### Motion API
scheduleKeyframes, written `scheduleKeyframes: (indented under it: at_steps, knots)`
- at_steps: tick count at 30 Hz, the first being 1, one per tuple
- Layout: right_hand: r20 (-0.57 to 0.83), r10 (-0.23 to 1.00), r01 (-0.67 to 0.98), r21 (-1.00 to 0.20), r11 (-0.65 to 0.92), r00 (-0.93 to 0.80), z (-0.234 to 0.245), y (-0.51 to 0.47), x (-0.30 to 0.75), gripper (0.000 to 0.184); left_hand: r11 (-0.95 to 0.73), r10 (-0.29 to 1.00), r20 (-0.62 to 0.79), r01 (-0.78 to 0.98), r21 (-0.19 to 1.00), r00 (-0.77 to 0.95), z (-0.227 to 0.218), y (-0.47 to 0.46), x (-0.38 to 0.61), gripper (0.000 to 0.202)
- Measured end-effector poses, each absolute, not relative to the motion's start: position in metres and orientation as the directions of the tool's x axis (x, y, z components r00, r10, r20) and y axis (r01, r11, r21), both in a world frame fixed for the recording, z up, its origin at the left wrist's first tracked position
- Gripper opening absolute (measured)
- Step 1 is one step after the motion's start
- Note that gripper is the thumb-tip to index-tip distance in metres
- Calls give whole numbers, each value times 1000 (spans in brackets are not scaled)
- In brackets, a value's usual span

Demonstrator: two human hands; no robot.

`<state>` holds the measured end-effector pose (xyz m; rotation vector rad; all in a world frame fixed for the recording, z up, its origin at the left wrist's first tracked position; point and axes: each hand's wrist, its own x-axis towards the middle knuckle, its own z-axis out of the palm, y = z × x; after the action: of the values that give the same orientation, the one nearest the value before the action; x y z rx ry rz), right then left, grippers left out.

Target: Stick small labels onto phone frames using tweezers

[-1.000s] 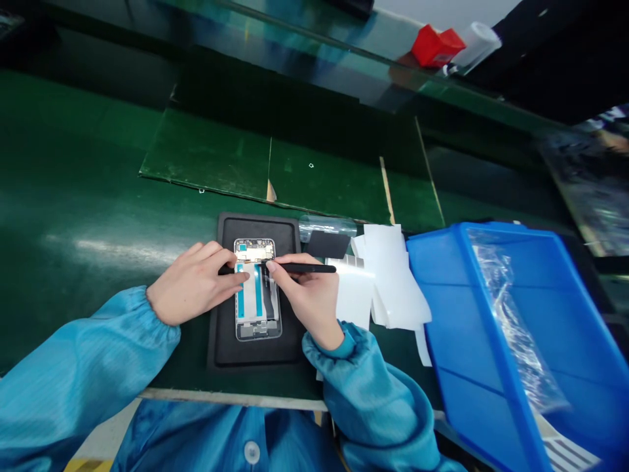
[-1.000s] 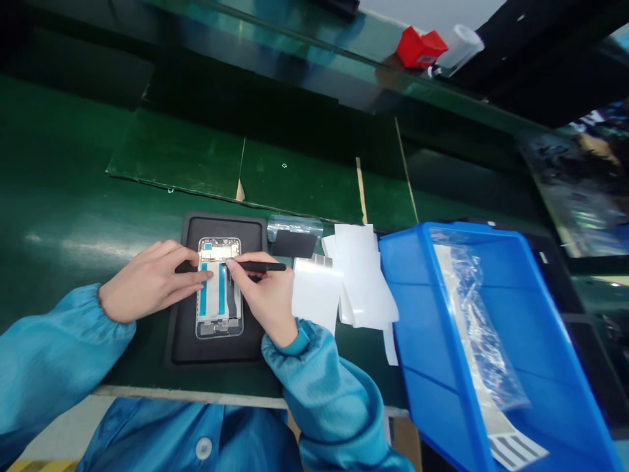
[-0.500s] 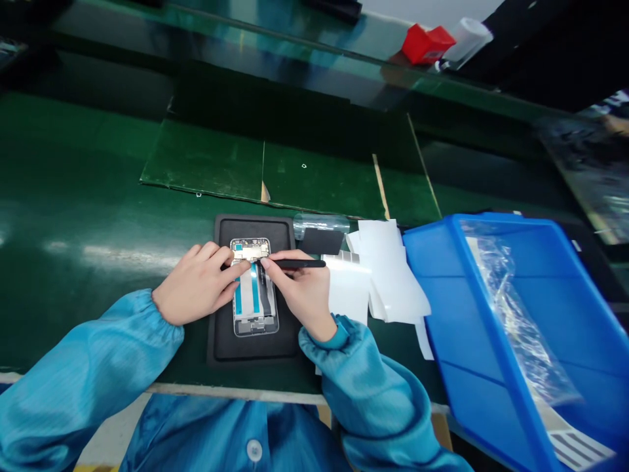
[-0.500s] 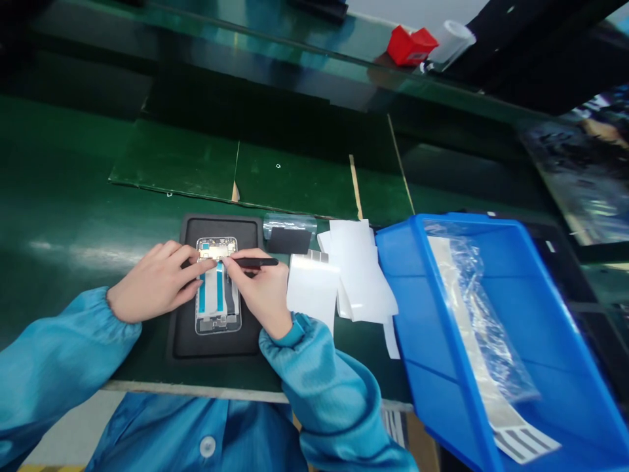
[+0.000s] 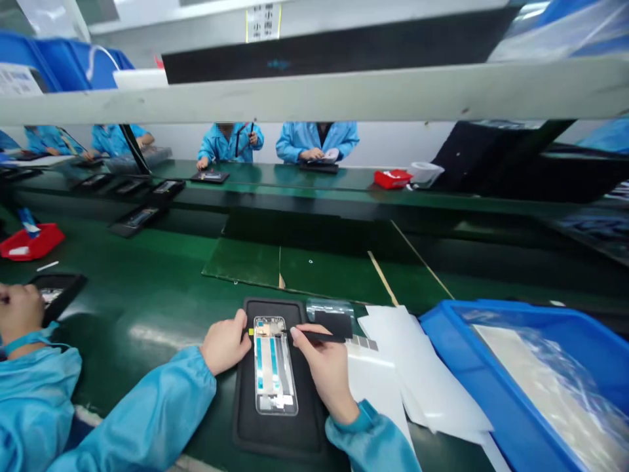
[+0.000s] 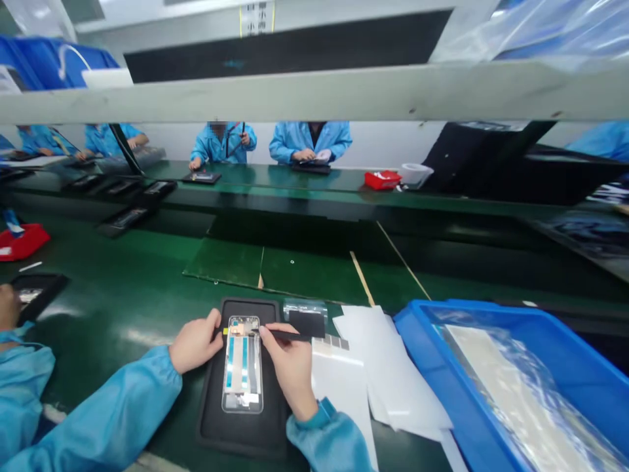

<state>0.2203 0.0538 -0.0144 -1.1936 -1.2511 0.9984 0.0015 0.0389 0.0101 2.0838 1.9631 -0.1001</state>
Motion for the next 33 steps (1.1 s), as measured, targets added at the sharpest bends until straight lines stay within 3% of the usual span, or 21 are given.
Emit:
scheduleKeyframes:
  at_steps: [5, 9, 14, 18, 22, 26, 33]
  knots:
    - [150, 988, 57, -987, 148, 35, -7, 55, 240, 33, -7, 949, -315, 999, 44, 20, 34, 43, -37, 13]
    - [180, 984, 142, -974, 179, -6, 0, 62, 258, 31, 145, 924, -345, 987, -73, -162, 63, 54, -96, 12]
    - [271, 963, 215, -940, 266, -4, -4, 69, 272, 31, 389, 898, -142, 901, -191, -417, 103, 64, -125, 25]
    - [350, 932, 264, -894, 361, -90, -19, 65, 276, 28, 276, 960, -26, 957, -93, -280, 95, 73, -61, 26]
    - [377, 878, 263, -851, 454, -294, -37, 60, 276, 23, 38, 999, -39, 993, 108, -34, 48, 89, 37, 21]
    - [415, 827, 284, -798, 531, -380, -44, 59, 279, 24, -106, 994, -2, 959, 262, 111, 4, 110, 103, 16]
    - [386, 840, 299, -808, 507, -381, -40, 58, 284, 28, -218, 973, 12, 909, 355, 229, -30, 127, 116, 12]
